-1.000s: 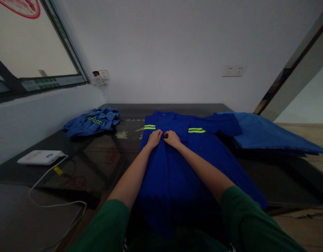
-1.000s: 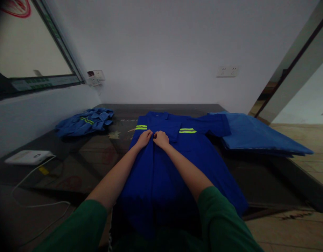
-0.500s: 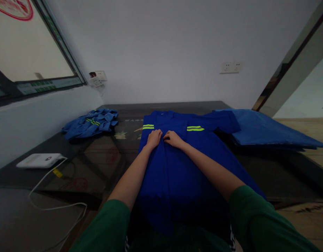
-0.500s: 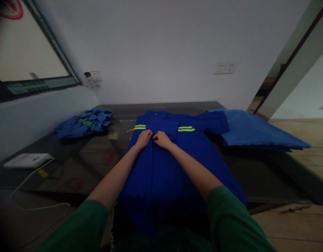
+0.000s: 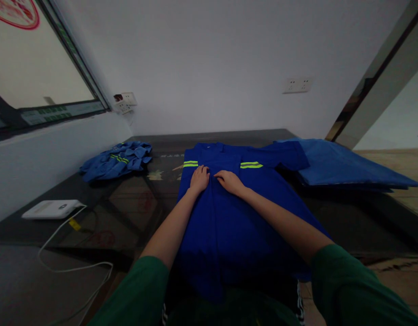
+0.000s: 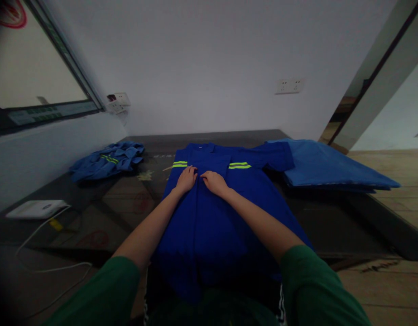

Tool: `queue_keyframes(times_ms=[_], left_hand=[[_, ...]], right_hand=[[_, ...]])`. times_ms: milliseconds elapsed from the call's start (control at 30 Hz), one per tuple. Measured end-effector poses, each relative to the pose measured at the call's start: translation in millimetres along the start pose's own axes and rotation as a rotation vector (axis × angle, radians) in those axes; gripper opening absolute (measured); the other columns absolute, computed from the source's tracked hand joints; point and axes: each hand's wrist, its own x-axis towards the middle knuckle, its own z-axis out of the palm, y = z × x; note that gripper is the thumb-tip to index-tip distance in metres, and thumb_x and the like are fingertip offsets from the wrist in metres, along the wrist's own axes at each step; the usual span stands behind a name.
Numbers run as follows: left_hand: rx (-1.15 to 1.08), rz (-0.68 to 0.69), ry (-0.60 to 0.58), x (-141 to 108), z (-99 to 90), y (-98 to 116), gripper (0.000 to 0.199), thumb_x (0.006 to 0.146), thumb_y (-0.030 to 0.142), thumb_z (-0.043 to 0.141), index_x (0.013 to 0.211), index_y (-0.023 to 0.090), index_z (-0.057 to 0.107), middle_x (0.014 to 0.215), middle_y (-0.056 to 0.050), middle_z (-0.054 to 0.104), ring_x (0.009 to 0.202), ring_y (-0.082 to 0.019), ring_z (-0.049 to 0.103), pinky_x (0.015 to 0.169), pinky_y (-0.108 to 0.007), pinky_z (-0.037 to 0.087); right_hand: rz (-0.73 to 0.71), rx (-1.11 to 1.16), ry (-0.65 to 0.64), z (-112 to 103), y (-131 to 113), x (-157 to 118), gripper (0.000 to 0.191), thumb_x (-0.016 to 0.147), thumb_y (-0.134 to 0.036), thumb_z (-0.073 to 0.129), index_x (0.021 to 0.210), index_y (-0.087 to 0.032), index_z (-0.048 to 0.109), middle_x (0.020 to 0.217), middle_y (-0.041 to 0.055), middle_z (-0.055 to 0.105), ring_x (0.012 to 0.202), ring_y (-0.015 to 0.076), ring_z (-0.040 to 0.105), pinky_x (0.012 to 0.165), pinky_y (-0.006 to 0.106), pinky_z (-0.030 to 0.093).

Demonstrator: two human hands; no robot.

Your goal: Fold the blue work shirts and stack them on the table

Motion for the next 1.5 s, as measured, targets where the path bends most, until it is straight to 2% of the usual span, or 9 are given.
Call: queue_keyframes(times_ms=[100,233,433,600,767,1000,1167,1367,1500], left_hand=[[0.008,-0.016,-0.083,0.7,1.5,-2.0,0.047,0.099,0.028,0.031,0.143,0.014,0.038,0.154,-0.016,0.031,0.143,-0.028,0.024,0.115,-0.049,0.020],[-0.013,-0.026,-0.116,2.5,2.5,-1.9,0.050,0.098,0.030,0.033,0.147,0.021,0.033,0.156,-0.011,0.028,0.145,-0.028,0.021,0.115,-0.055,0.018],[-0.186,-0.132,0.107,9.2,-17.9,-26.1,0.047,0.096,0.013,0.025,0.137,0.013,0.049,0.142,-0.013,0.050,0.132,-0.018,0.046,0.110,-0.035,0.036],[-0.139,-0.134,0.049,4.8,-33.9,-42.6,0.038,0.092,0.015,0.041,0.124,0.012,0.061,0.126,-0.015,0.063,0.120,-0.025,0.057,0.103,-0.037,0.043],[-0.077,-0.032,-0.073,-0.5,-18.3,-28.7,0.041,0.092,0.014,0.043,0.132,0.013,0.054,0.140,-0.014,0.052,0.131,-0.024,0.047,0.110,-0.038,0.034],[-0.032,0.022,-0.138,-3.2,-4.6,-29.8,0.047,0.098,0.024,0.034,0.142,0.012,0.042,0.150,-0.016,0.037,0.141,-0.028,0.030,0.114,-0.049,0.026],[-0.081,0.027,-0.097,-0.7,-2.0,-28.1,0.046,0.096,0.020,0.031,0.140,0.015,0.045,0.149,-0.016,0.038,0.141,-0.027,0.031,0.113,-0.051,0.026],[-0.163,0.076,-0.104,3.9,1.9,-17.6,0.047,0.097,0.017,0.025,0.137,0.014,0.048,0.146,-0.012,0.046,0.139,-0.019,0.035,0.114,-0.041,0.028],[-0.124,0.086,-0.137,4.7,6.5,-17.5,0.048,0.099,0.028,0.025,0.141,0.016,0.044,0.149,-0.013,0.040,0.141,-0.022,0.031,0.113,-0.043,0.028]], right_hand=[[-0.032,0.001,0.006,3.4,-5.6,3.2,0.033,0.093,-0.017,0.047,0.121,-0.017,0.064,0.125,0.0080,0.064,0.116,0.0197,0.058,0.101,0.030,0.041],[-0.107,-0.081,-0.050,10.3,-11.0,2.1,0.035,0.094,-0.021,0.047,0.127,-0.018,0.060,0.128,0.0091,0.062,0.120,0.0206,0.055,0.101,0.032,0.041],[-0.155,-0.266,-0.090,8.4,-6.7,-5.4,0.037,0.097,-0.021,0.040,0.127,-0.017,0.060,0.135,0.0090,0.057,0.120,0.0222,0.054,0.096,0.034,0.045],[-0.098,-0.186,-0.013,7.4,-16.6,4.7,0.037,0.098,-0.023,0.038,0.123,-0.015,0.063,0.132,0.0094,0.058,0.117,0.0195,0.056,0.101,0.030,0.042],[-0.084,-0.157,-0.047,22.4,-30.9,15.3,0.040,0.097,-0.025,0.039,0.132,-0.012,0.055,0.141,0.0129,0.051,0.130,0.0225,0.047,0.108,0.036,0.037],[-0.058,-0.137,-0.171,30.3,-22.5,11.1,0.050,0.099,-0.033,0.035,0.146,-0.015,0.037,0.152,0.0127,0.034,0.141,0.0251,0.032,0.112,0.056,0.025],[-0.055,-0.105,-0.191,29.1,-20.6,8.8,0.049,0.099,-0.032,0.034,0.146,-0.018,0.036,0.153,0.0108,0.032,0.143,0.0241,0.026,0.113,0.057,0.021],[-0.102,0.029,-0.181,30.2,-13.7,10.3,0.052,0.096,-0.030,0.044,0.145,-0.015,0.037,0.153,0.0150,0.031,0.143,0.0280,0.026,0.113,0.059,0.021],[-0.132,0.261,-0.029,5.6,17.2,1.0,0.048,0.089,-0.025,0.054,0.136,-0.017,0.051,0.146,0.0130,0.045,0.137,0.0244,0.038,0.110,0.045,0.034]])
